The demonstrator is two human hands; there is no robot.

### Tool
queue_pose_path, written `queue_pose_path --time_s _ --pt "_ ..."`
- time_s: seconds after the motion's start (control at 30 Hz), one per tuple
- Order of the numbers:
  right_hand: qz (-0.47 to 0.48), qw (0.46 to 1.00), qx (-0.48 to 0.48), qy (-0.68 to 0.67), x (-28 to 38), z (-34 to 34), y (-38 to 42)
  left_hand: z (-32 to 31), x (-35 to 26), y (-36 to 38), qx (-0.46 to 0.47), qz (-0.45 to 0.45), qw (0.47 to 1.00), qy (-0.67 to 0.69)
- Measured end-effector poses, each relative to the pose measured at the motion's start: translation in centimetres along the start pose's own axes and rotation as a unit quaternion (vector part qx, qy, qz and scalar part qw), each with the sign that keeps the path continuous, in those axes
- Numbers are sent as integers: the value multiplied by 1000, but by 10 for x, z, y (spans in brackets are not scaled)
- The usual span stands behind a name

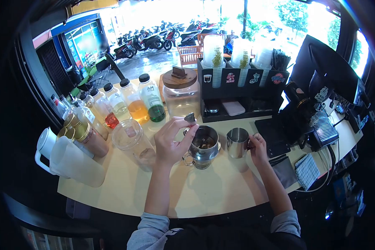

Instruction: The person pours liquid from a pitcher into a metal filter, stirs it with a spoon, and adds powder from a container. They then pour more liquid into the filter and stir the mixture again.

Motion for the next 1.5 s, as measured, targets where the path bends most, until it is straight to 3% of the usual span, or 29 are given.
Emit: queue_pose_path --time_s 0.17,0.23,0.27,0.33,0.47,0.6,0.67,0.73,0.8,0.83,0.9,1.1,1.43,1.5 --pt "10 1000 5 -24 -13 10 1 -7 -8 4 17 4 1000 0" --pt "-4 989 38 141 -10 18 -2 -10 -8 8 25 0 1000 -5" --pt "-4 989 40 140 -10 19 -4 -11 -9 9 34 -2 999 -10" --pt "143 933 46 327 17 2 -7 -13 -13 9 50 -6 999 -4" --pt "183 921 279 203 112 -111 39 -22 -20 4 118 -55 991 -22" --pt "211 894 361 164 130 -154 58 -24 -24 11 169 -74 981 -67" --pt "335 848 344 226 130 -158 52 -21 -22 9 168 -45 983 -63" --pt "316 855 324 252 131 -154 52 -15 -18 8 163 -16 985 -60" --pt "316 858 299 273 128 -150 51 -8 0 14 206 99 969 -97" --pt "315 858 301 272 124 -149 51 -8 10 18 205 100 969 -98" --pt "331 851 330 242 119 -150 53 -11 29 25 292 206 933 -34" --pt "293 871 321 229 119 -141 47 -13 26 23 313 268 911 -18" --pt "270 874 351 200 122 -140 39 -16 31 24 279 228 932 -34" --pt "237 895 369 84 125 -137 35 -13 27 19 280 199 937 -70"
Point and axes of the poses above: each hand's wrist, its own y-axis away from the middle knuckle, its own z-axis out of the back of the hand, x = y × z, the point moved 2 cm from there along -y, towards the middle knuckle, and after that the axes turned 8 degrees about z, right-handed, at the moved point
